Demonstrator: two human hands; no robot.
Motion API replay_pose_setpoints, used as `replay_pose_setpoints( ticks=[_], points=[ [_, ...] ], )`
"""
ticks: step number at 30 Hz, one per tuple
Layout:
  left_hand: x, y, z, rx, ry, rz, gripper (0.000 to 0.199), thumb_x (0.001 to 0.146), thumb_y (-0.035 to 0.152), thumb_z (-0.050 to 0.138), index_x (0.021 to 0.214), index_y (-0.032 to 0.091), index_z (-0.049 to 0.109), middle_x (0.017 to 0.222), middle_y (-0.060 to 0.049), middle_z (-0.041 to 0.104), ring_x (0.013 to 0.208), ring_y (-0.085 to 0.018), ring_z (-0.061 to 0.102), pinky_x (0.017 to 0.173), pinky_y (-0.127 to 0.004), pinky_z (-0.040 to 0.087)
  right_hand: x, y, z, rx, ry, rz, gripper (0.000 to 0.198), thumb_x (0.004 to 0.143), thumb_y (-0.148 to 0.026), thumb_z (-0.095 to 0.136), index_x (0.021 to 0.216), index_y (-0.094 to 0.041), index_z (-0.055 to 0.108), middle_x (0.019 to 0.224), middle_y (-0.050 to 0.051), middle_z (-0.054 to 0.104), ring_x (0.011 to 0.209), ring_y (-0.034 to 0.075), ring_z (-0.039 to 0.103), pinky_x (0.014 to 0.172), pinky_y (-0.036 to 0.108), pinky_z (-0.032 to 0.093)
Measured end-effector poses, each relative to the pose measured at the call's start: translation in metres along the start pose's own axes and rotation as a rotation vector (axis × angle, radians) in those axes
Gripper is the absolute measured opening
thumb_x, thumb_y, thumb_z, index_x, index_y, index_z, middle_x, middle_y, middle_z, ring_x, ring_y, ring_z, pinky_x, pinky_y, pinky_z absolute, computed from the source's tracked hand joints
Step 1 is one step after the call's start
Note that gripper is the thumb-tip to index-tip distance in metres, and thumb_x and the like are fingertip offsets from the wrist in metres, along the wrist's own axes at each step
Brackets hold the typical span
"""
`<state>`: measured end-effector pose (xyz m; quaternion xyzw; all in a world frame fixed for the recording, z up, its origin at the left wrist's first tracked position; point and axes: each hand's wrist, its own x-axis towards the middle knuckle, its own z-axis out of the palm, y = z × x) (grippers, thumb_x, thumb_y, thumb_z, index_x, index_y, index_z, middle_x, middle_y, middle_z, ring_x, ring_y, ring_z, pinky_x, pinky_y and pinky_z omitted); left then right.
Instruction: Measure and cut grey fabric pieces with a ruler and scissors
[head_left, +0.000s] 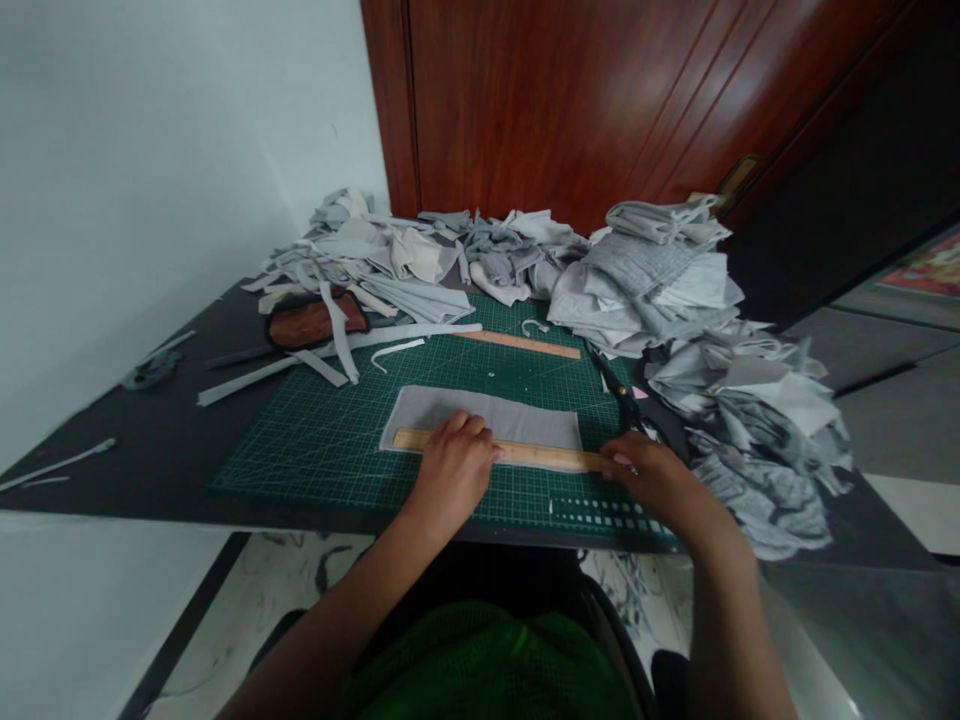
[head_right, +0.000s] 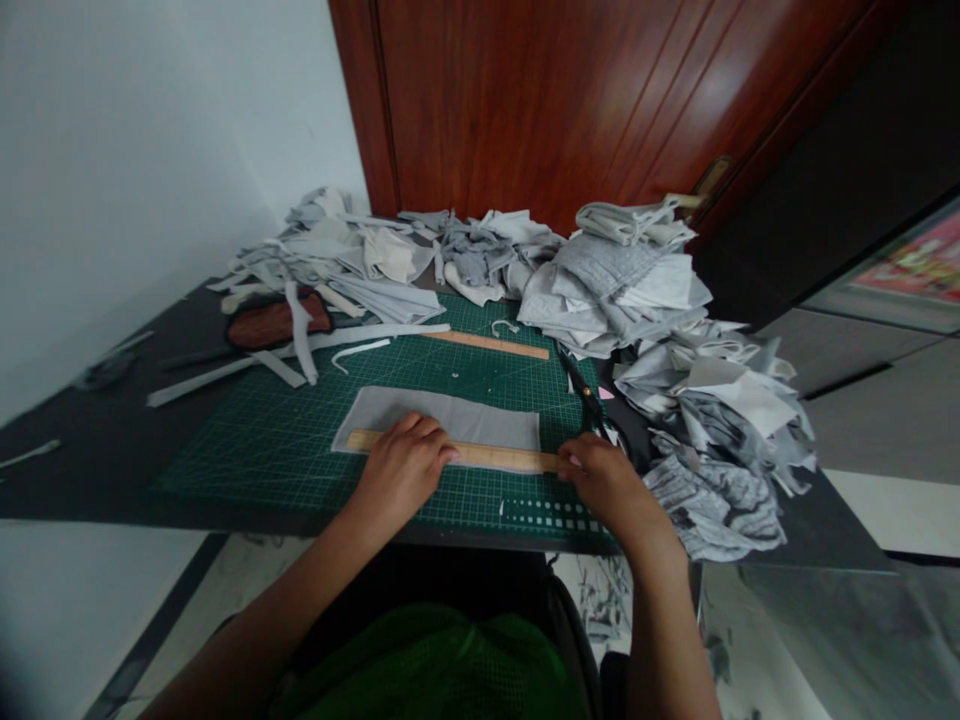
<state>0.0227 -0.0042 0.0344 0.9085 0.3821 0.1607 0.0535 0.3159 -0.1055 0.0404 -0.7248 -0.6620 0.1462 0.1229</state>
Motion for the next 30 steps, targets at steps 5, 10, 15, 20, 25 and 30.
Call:
replay_pose_setpoints(
  ticks=[5,10,15,20,25,30],
  points=[
    [0.001,0.001,-0.002,0.002,-0.017,-0.008,0.012,0.096,0.020,0.069,0.085,0.016,0.071,0.094,-0.006,0.070,0.100,-0.027,0.061,0.085,-0.041,0.051,-0.001,0.000,0.002,0.007,0.035,-0.015,0.020,0.087,-0.014,0.061,0.096,-0.019,0.078,0.094,0.009,0.073,0.090,0.025,0.071,0.083,0.034,0.051],
    [0.002,0.002,-0.003,0.006,-0.023,-0.016,0.011,0.096,0.020,0.069,0.085,0.016,0.071,0.094,-0.006,0.070,0.100,-0.028,0.062,0.084,-0.041,0.051,-0.007,0.009,-0.002,0.047,0.030,-0.009,0.025,0.084,-0.013,0.065,0.104,-0.019,0.078,0.101,0.009,0.075,0.096,0.025,0.072,0.087,0.034,0.053],
    [0.002,0.002,-0.002,0.008,-0.005,-0.010,0.013,0.096,0.020,0.068,0.084,0.017,0.071,0.093,-0.006,0.070,0.097,-0.027,0.062,0.082,-0.042,0.051,-0.014,0.029,-0.006,0.063,0.063,0.079,0.030,0.082,-0.011,0.065,0.108,-0.020,0.079,0.108,0.010,0.076,0.102,0.026,0.073,0.094,0.038,0.054],
    [0.002,0.002,-0.002,0.005,0.000,-0.005,0.013,0.096,0.020,0.068,0.084,0.017,0.070,0.092,-0.007,0.070,0.097,-0.028,0.062,0.083,-0.042,0.051,-0.012,0.030,-0.011,0.093,0.023,0.064,0.027,0.083,-0.015,0.066,0.105,-0.021,0.079,0.108,0.009,0.077,0.101,0.025,0.073,0.093,0.037,0.054],
    [0.002,0.002,-0.002,0.012,-0.021,-0.005,0.012,0.097,0.022,0.067,0.087,0.016,0.071,0.095,-0.007,0.070,0.099,-0.028,0.062,0.085,-0.042,0.051,-0.008,0.031,-0.010,0.096,0.048,0.063,0.023,0.085,-0.019,0.063,0.099,-0.020,0.080,0.102,0.010,0.078,0.096,0.026,0.074,0.088,0.036,0.055],
    [0.003,0.002,-0.004,0.020,-0.028,-0.007,0.013,0.098,0.023,0.067,0.087,0.017,0.071,0.095,-0.007,0.070,0.098,-0.027,0.062,0.084,-0.040,0.050,-0.011,0.044,-0.012,0.088,0.097,0.109,0.019,0.084,-0.021,0.064,0.093,-0.020,0.081,0.096,0.009,0.080,0.091,0.027,0.075,0.084,0.037,0.056]
  ],
)
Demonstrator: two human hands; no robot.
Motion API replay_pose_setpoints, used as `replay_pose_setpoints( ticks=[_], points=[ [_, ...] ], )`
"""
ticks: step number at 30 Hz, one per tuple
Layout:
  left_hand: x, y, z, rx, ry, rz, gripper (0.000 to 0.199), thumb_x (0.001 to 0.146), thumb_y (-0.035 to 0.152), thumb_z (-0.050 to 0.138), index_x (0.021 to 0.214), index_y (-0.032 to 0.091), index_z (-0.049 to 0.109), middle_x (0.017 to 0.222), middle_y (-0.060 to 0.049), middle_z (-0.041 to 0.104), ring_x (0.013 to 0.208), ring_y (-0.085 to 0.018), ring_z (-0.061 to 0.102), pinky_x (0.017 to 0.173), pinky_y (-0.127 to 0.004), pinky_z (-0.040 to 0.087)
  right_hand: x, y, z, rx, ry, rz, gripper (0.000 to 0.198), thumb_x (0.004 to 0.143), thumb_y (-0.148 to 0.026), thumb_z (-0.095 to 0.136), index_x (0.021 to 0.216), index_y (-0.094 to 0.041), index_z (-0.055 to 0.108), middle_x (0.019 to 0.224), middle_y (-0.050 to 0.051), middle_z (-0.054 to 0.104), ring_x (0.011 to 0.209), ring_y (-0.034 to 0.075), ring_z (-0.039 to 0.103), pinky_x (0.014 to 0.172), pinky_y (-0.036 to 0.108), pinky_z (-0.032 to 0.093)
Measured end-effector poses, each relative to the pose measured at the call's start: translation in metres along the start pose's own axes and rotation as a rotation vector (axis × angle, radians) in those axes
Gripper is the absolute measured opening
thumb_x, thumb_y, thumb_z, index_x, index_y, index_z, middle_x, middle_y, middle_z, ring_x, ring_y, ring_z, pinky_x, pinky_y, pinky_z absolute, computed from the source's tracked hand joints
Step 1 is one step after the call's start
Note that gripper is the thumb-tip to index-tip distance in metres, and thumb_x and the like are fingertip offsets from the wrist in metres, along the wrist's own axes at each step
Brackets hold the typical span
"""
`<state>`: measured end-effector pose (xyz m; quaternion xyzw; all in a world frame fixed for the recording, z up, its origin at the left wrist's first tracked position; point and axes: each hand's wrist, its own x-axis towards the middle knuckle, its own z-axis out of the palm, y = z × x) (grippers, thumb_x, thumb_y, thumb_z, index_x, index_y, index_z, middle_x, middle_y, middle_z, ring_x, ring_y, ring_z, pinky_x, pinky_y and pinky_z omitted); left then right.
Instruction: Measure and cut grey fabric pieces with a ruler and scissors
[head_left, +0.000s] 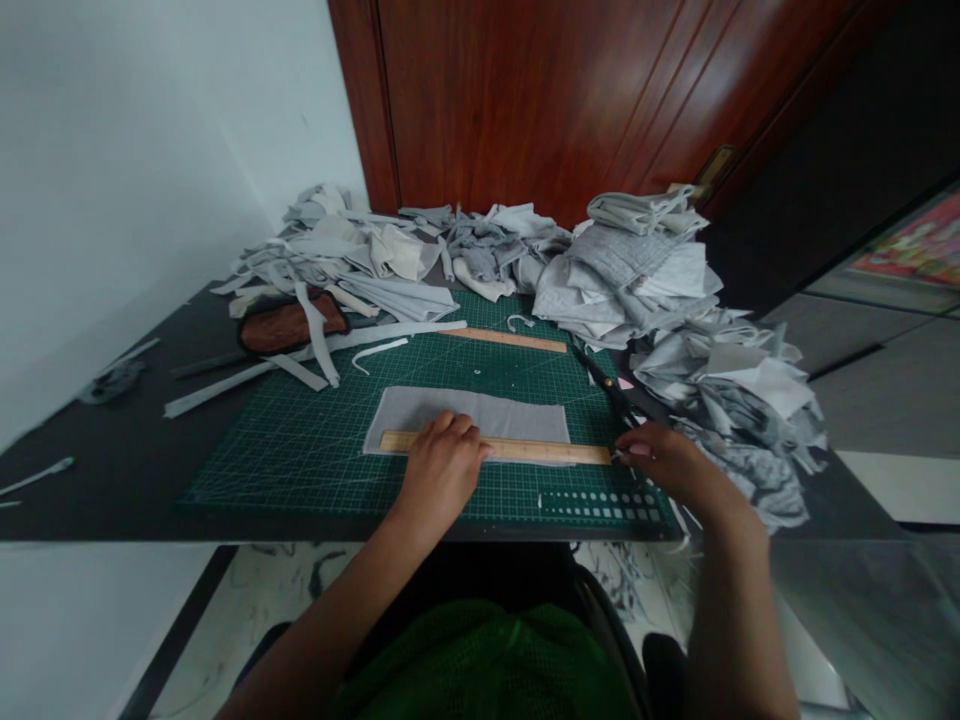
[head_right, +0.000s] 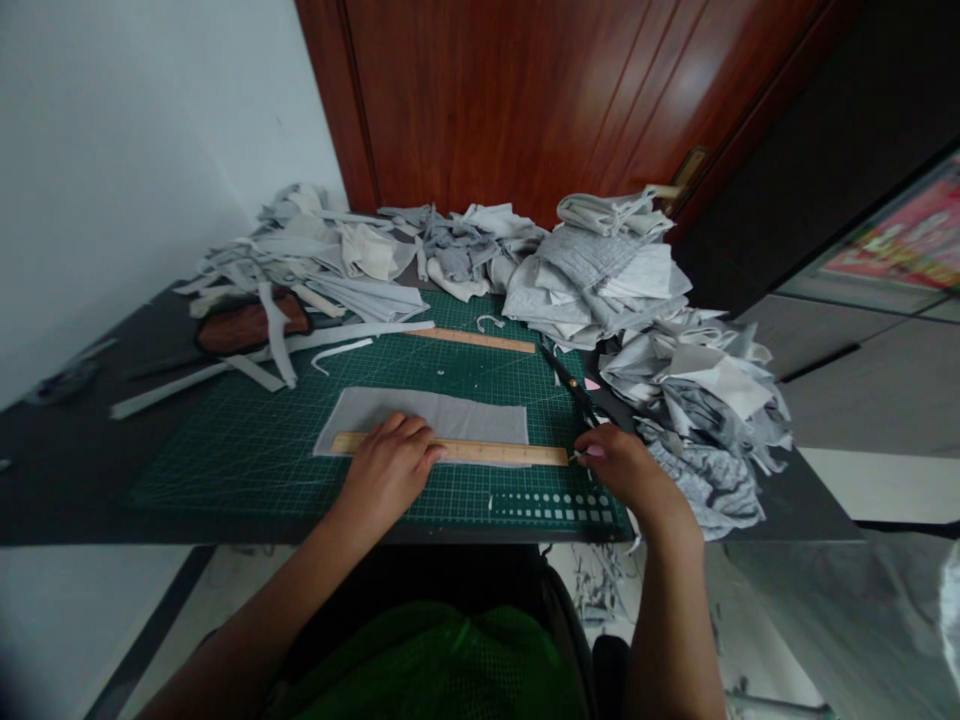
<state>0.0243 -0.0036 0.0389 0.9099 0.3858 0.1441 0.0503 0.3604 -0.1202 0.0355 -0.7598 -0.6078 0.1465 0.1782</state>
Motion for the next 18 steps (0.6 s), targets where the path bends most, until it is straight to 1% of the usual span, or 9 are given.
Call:
replay_pose_setpoints(
  ticks=[2,4,8,10,12,15,18],
  points=[
    [0.000,0.000,-0.001,-0.002,0.001,-0.004,0.013,0.097,0.023,0.068,0.086,0.017,0.071,0.094,-0.007,0.070,0.098,-0.027,0.062,0.084,-0.040,0.050,-0.001,0.002,-0.002,-0.008,0.014,0.003,0.018,0.084,-0.022,0.065,0.091,-0.020,0.081,0.094,0.010,0.080,0.089,0.027,0.075,0.084,0.038,0.056],
    [0.000,0.001,-0.001,-0.008,0.003,-0.015,0.013,0.097,0.022,0.067,0.086,0.017,0.071,0.094,-0.006,0.070,0.097,-0.028,0.062,0.083,-0.041,0.049,-0.001,0.000,-0.003,-0.013,0.022,-0.005,0.018,0.085,-0.023,0.065,0.093,-0.020,0.081,0.096,0.011,0.079,0.093,0.028,0.074,0.086,0.039,0.056],
    [0.000,0.002,0.000,-0.008,0.003,-0.008,0.013,0.098,0.021,0.066,0.086,0.017,0.071,0.094,-0.007,0.070,0.097,-0.028,0.061,0.083,-0.041,0.049,0.001,-0.017,0.001,0.013,-0.004,-0.103,0.022,0.089,-0.025,0.061,0.098,-0.021,0.082,0.099,0.009,0.078,0.095,0.026,0.073,0.088,0.037,0.056],
    [-0.001,0.003,0.000,0.003,0.010,-0.016,0.013,0.098,0.021,0.066,0.086,0.017,0.070,0.094,-0.007,0.070,0.098,-0.028,0.062,0.083,-0.041,0.049,0.003,-0.026,0.004,0.038,-0.026,-0.134,0.023,0.092,-0.030,0.062,0.100,-0.020,0.081,0.100,0.010,0.077,0.093,0.025,0.073,0.085,0.037,0.056],
    [-0.002,0.004,0.001,0.002,0.015,-0.027,0.014,0.099,0.021,0.065,0.087,0.017,0.070,0.094,-0.007,0.070,0.099,-0.028,0.062,0.084,-0.041,0.050,0.004,-0.031,0.008,0.051,-0.059,-0.130,0.023,0.091,-0.037,0.067,0.101,-0.022,0.081,0.102,0.009,0.077,0.092,0.025,0.073,0.083,0.037,0.057],
    [-0.005,0.004,0.004,-0.022,0.006,-0.014,0.015,0.099,0.023,0.066,0.087,0.016,0.070,0.096,-0.007,0.070,0.101,-0.027,0.061,0.086,-0.042,0.051,0.006,-0.026,0.015,0.041,-0.107,-0.147,0.017,0.087,-0.037,0.070,0.093,-0.026,0.081,0.097,0.007,0.077,0.091,0.026,0.074,0.084,0.038,0.058],
    [-0.007,0.003,0.008,-0.028,0.031,-0.016,0.016,0.099,0.025,0.066,0.087,0.016,0.070,0.095,-0.007,0.069,0.100,-0.027,0.061,0.084,-0.042,0.051,0.011,-0.015,0.022,0.054,-0.109,-0.161,0.019,0.083,-0.040,0.070,0.091,-0.026,0.081,0.096,0.008,0.078,0.089,0.027,0.075,0.081,0.039,0.059]
  ],
)
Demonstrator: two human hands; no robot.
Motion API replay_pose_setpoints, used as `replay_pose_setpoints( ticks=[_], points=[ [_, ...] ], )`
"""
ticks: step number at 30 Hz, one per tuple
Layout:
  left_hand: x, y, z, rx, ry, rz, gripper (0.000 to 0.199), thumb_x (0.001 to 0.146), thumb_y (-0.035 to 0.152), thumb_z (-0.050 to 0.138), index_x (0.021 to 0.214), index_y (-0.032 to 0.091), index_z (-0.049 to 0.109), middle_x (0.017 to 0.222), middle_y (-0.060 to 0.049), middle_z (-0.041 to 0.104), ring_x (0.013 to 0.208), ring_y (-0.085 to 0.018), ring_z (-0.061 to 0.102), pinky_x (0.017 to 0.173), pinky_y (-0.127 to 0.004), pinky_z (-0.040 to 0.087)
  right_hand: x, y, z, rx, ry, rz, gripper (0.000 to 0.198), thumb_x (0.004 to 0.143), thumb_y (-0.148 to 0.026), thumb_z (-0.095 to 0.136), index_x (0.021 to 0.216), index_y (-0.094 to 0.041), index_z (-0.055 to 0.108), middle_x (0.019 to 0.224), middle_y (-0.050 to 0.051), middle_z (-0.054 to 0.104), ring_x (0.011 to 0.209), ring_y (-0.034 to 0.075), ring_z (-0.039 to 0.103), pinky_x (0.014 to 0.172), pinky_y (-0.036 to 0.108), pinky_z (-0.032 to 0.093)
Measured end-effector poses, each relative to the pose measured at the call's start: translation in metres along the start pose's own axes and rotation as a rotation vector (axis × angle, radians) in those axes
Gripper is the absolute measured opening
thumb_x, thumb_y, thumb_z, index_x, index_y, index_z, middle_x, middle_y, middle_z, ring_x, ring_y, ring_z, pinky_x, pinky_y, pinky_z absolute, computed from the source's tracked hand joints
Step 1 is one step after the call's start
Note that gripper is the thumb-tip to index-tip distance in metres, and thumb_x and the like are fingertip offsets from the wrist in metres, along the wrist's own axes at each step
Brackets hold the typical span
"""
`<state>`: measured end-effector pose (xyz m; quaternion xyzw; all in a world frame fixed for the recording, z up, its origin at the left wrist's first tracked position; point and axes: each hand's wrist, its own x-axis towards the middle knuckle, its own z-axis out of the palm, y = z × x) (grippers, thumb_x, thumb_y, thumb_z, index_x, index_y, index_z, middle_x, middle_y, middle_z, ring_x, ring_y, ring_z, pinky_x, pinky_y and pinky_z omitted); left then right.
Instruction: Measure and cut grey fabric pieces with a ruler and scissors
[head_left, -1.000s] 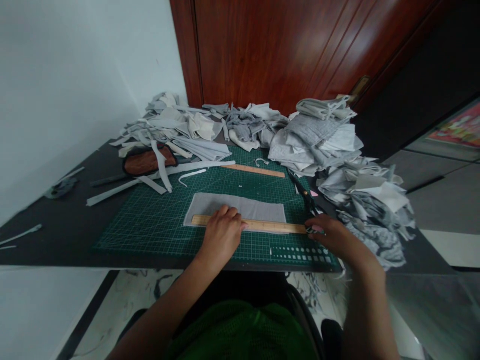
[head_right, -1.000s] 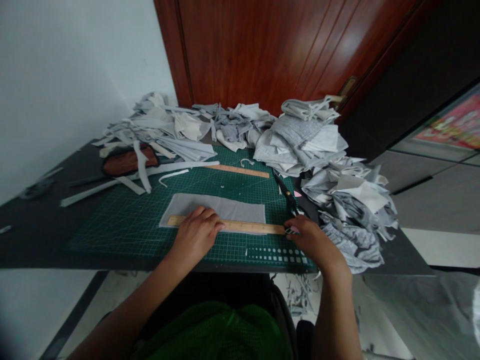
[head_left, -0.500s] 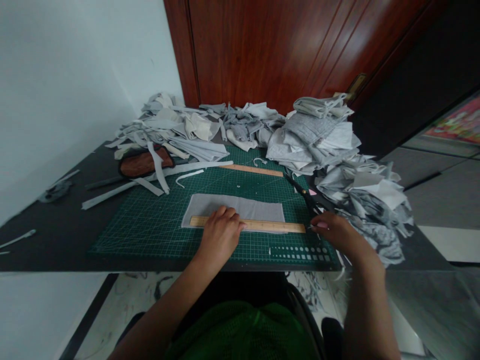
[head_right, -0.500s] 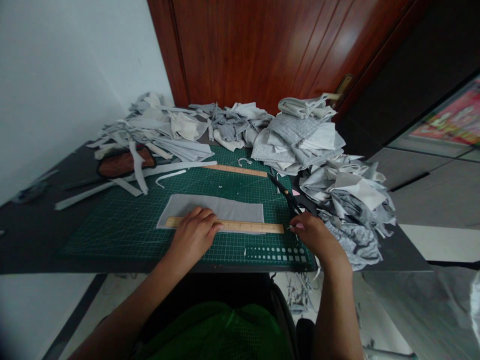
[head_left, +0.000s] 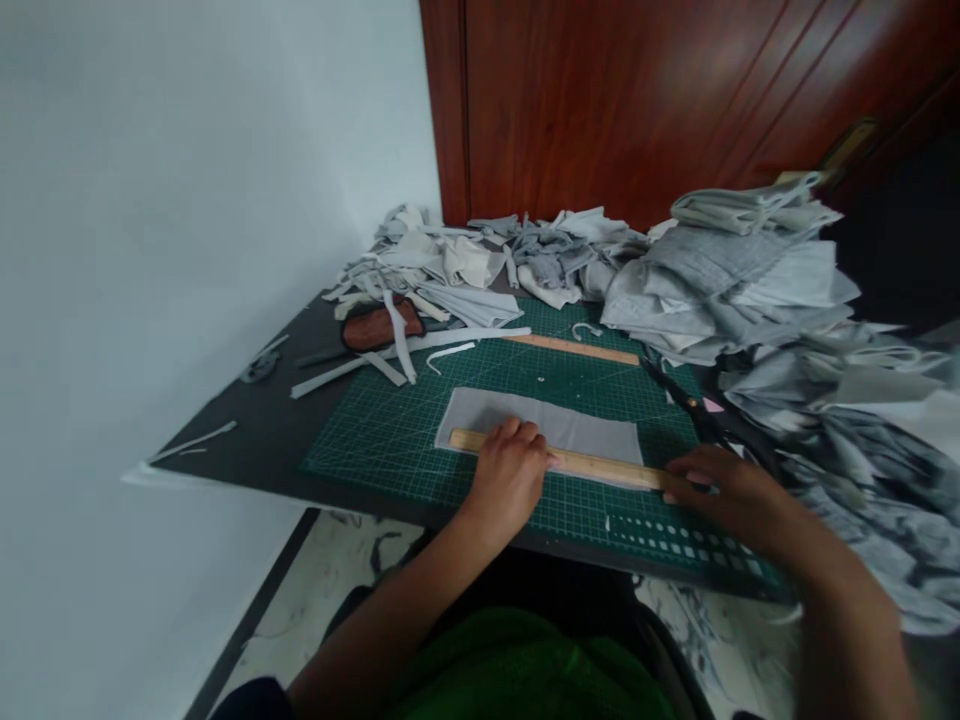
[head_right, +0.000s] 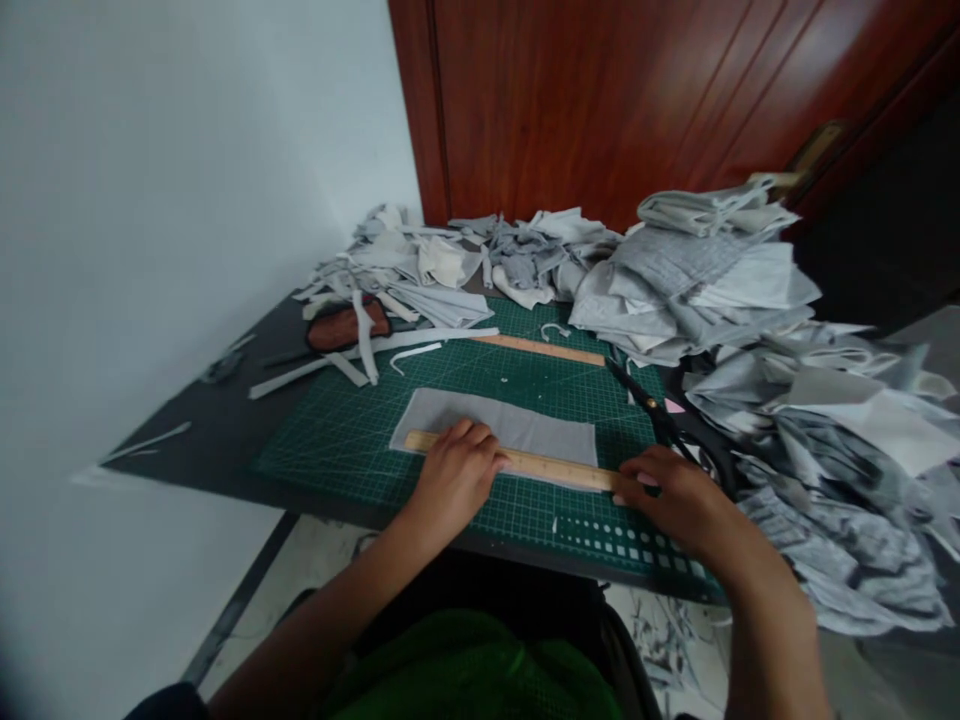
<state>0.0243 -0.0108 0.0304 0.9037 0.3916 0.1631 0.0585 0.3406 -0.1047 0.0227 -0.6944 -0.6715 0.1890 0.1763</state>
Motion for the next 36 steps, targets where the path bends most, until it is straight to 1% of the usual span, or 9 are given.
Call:
replay_pose_setpoints(
  ticks=[6,13,17,22,26,29,31,33,36],
  points=[
    [-0.004,0.000,0.003,-0.018,0.020,0.016,0.018,0.101,0.024,0.064,0.087,0.015,0.070,0.094,-0.006,0.069,0.099,-0.026,0.062,0.084,-0.042,0.050,0.004,0.008,0.005,-0.028,-0.009,0.004,0.028,0.083,-0.052,0.065,0.082,-0.028,0.080,0.091,0.008,0.079,0.085,0.029,0.077,0.074,0.039,0.061],
    [-0.005,-0.001,0.006,-0.003,0.055,0.037,0.014,0.099,0.022,0.066,0.087,0.016,0.069,0.094,-0.006,0.068,0.099,-0.026,0.061,0.081,-0.041,0.050,0.005,0.010,0.000,-0.048,-0.068,0.066,0.035,0.078,-0.058,0.067,0.088,-0.028,0.082,0.097,0.009,0.081,0.091,0.031,0.078,0.079,0.040,0.063],
    [-0.005,-0.001,0.008,-0.001,0.065,0.031,0.014,0.099,0.022,0.067,0.086,0.016,0.069,0.093,-0.005,0.067,0.099,-0.026,0.061,0.082,-0.042,0.050,0.006,0.017,0.000,-0.063,-0.111,0.037,0.035,0.079,-0.059,0.069,0.092,-0.029,0.082,0.102,0.009,0.081,0.097,0.031,0.078,0.083,0.039,0.063],
    [-0.004,-0.002,0.009,-0.013,0.053,0.020,0.014,0.098,0.024,0.068,0.087,0.016,0.070,0.092,-0.006,0.067,0.099,-0.026,0.060,0.082,-0.041,0.051,0.001,0.014,0.004,-0.109,0.009,0.003,0.040,0.078,-0.063,0.069,0.089,-0.027,0.082,0.095,0.010,0.080,0.088,0.032,0.078,0.076,0.040,0.063],
    [-0.004,-0.002,0.010,-0.011,0.047,0.024,0.011,0.097,0.020,0.068,0.087,0.016,0.071,0.092,-0.006,0.067,0.098,-0.026,0.060,0.081,-0.041,0.051,0.001,-0.009,0.010,-0.062,0.115,-0.113,0.036,0.091,-0.055,0.060,0.094,-0.026,0.080,0.096,0.010,0.079,0.085,0.029,0.078,0.075,0.038,0.063],
    [-0.005,-0.003,0.010,-0.014,0.049,0.022,0.011,0.097,0.018,0.068,0.086,0.016,0.070,0.092,-0.006,0.067,0.097,-0.026,0.060,0.082,-0.041,0.051,0.006,-0.044,0.024,-0.003,0.227,-0.199,0.032,0.101,-0.040,0.050,0.099,-0.024,0.077,0.092,0.009,0.077,0.084,0.027,0.076,0.077,0.038,0.061],
    [-0.005,-0.003,0.009,-0.024,0.053,0.021,0.010,0.096,0.018,0.068,0.086,0.016,0.070,0.093,-0.005,0.067,0.098,-0.026,0.060,0.082,-0.041,0.051,0.009,-0.069,0.038,0.073,0.290,-0.260,0.029,0.103,-0.032,0.048,0.113,-0.022,0.073,0.099,0.011,0.076,0.089,0.026,0.075,0.081,0.038,0.061],
    [-0.005,-0.003,0.007,-0.038,0.048,0.011,0.011,0.097,0.020,0.068,0.087,0.016,0.070,0.094,-0.005,0.068,0.099,-0.026,0.061,0.083,-0.041,0.051,0.012,-0.089,0.052,0.119,0.279,-0.315,0.032,0.103,-0.021,0.044,0.124,-0.021,0.068,0.098,0.010,0.075,0.082,0.023,0.074,0.074,0.034,0.061],
    [-0.005,-0.002,0.004,-0.040,0.027,-0.004,0.012,0.098,0.021,0.067,0.087,0.016,0.070,0.094,-0.005,0.068,0.099,-0.026,0.061,0.084,-0.042,0.051,0.014,-0.102,0.068,0.039,0.219,-0.331,0.047,0.096,-0.007,0.035,0.127,-0.019,0.068,0.103,0.012,0.072,0.089,0.023,0.075,0.080,0.036,0.062]
  ],
)
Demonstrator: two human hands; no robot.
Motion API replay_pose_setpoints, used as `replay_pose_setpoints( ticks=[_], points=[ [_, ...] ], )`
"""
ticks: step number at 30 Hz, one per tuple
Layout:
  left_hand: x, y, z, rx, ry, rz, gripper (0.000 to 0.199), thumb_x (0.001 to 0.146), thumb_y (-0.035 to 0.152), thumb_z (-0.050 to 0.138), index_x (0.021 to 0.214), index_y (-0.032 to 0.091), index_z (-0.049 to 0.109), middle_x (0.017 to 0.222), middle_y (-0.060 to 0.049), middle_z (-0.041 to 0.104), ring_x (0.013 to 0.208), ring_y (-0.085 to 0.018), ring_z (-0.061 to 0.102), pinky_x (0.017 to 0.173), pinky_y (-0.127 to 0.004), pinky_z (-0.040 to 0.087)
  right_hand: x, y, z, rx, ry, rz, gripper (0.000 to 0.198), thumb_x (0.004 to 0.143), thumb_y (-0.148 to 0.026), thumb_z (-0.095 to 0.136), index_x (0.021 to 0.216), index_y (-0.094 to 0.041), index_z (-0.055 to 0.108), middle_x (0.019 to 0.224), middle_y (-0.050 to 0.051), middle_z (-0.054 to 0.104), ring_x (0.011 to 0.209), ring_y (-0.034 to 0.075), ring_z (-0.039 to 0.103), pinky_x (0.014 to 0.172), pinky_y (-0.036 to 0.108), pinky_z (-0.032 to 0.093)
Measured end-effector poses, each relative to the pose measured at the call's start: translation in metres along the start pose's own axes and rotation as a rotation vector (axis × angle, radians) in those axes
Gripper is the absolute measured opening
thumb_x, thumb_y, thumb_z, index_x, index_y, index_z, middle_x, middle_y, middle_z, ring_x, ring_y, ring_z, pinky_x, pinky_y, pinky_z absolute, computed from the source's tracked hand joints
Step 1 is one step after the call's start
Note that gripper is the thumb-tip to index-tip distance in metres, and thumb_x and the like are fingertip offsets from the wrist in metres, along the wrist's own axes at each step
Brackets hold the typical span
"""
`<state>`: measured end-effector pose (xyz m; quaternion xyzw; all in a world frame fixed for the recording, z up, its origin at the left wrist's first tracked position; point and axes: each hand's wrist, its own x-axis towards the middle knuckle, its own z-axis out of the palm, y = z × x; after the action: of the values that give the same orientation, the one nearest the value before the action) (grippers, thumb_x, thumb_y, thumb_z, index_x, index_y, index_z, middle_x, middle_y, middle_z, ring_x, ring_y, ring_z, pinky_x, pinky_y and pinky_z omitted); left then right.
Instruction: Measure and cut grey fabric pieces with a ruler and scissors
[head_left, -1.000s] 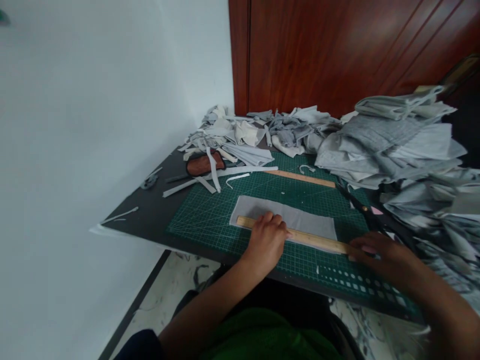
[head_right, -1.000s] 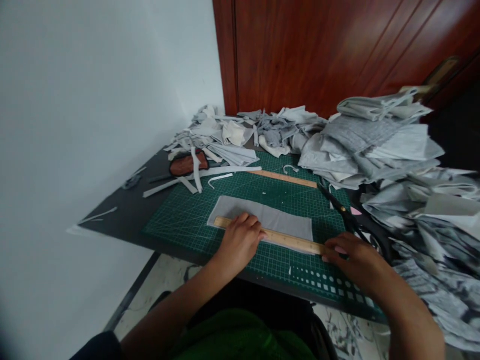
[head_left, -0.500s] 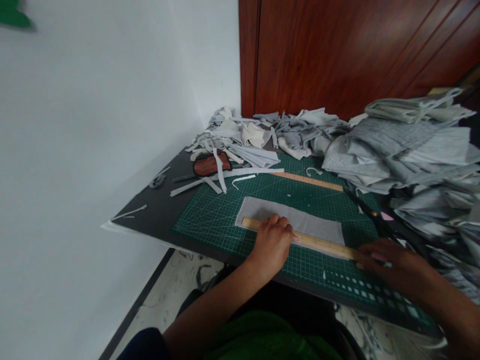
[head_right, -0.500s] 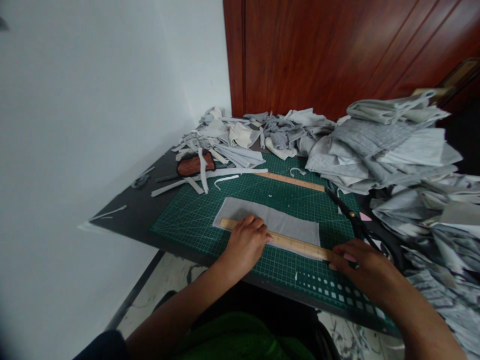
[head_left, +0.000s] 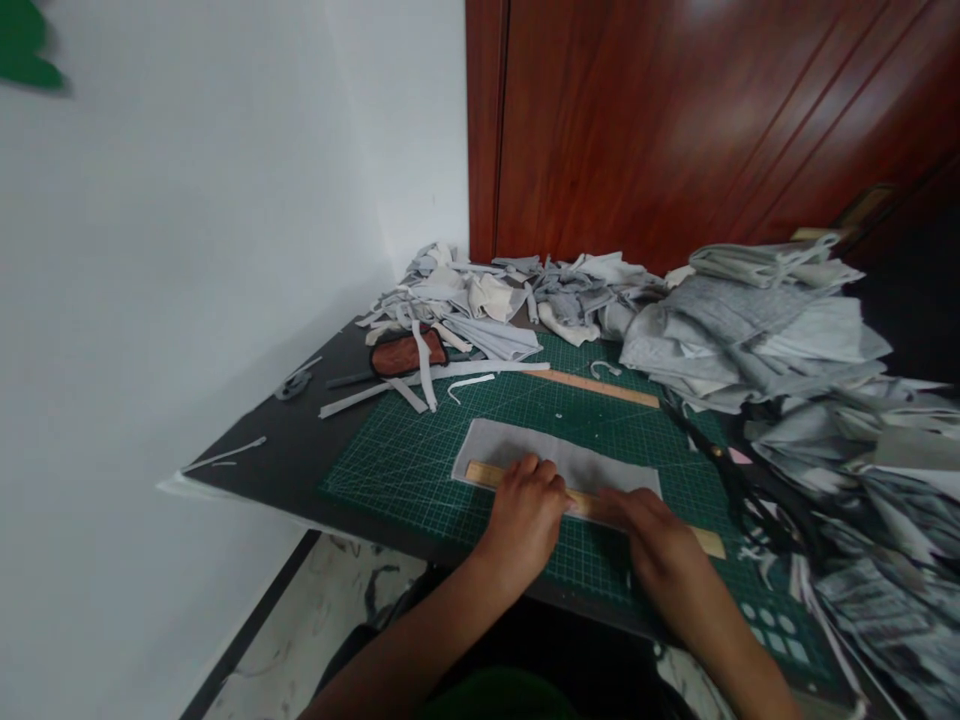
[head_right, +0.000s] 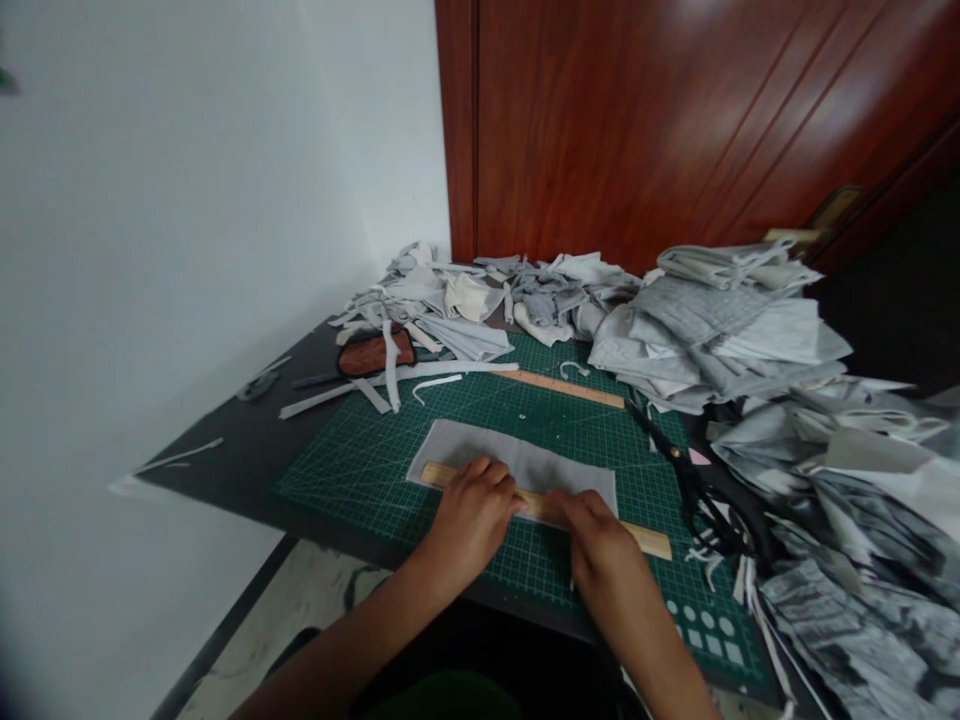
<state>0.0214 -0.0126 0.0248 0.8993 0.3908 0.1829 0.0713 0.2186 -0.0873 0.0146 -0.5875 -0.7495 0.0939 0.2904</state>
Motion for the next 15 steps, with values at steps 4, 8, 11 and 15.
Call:
replay_pose_setpoints(
  ticks=[4,8,11,15],
  points=[
    [0.000,0.000,0.000,0.016,0.003,0.017,0.012,0.098,0.019,0.067,0.086,0.016,0.070,0.094,-0.005,0.068,0.098,-0.026,0.061,0.083,-0.042,0.051,-0.001,0.004,0.009,-0.196,-0.082,0.110,0.040,0.101,-0.017,0.039,0.124,-0.017,0.072,0.096,0.012,0.069,0.078,0.027,0.074,0.074,0.040,0.062],
    [-0.001,0.000,0.004,0.032,0.038,0.024,0.011,0.096,0.021,0.069,0.087,0.016,0.070,0.093,-0.004,0.067,0.099,-0.027,0.061,0.083,-0.043,0.050,-0.004,0.014,0.011,-0.198,-0.094,0.091,0.036,0.103,-0.021,0.043,0.122,-0.022,0.074,0.095,0.010,0.069,0.078,0.024,0.073,0.078,0.037,0.061],
    [-0.002,0.000,0.004,0.031,0.036,0.027,0.017,0.099,0.027,0.067,0.087,0.015,0.070,0.093,-0.005,0.067,0.099,-0.026,0.061,0.083,-0.042,0.050,-0.007,0.022,0.013,-0.192,-0.081,0.078,0.037,0.103,-0.021,0.043,0.122,-0.023,0.074,0.095,0.010,0.069,0.080,0.025,0.073,0.080,0.038,0.061],
    [-0.002,0.000,0.002,0.021,0.016,0.041,0.021,0.101,0.032,0.065,0.088,0.015,0.070,0.095,-0.005,0.068,0.100,-0.026,0.061,0.084,-0.042,0.049,-0.009,0.026,0.015,-0.171,-0.087,0.084,0.037,0.104,-0.022,0.042,0.119,-0.023,0.075,0.098,0.011,0.071,0.088,0.026,0.074,0.088,0.040,0.060]
  ],
)
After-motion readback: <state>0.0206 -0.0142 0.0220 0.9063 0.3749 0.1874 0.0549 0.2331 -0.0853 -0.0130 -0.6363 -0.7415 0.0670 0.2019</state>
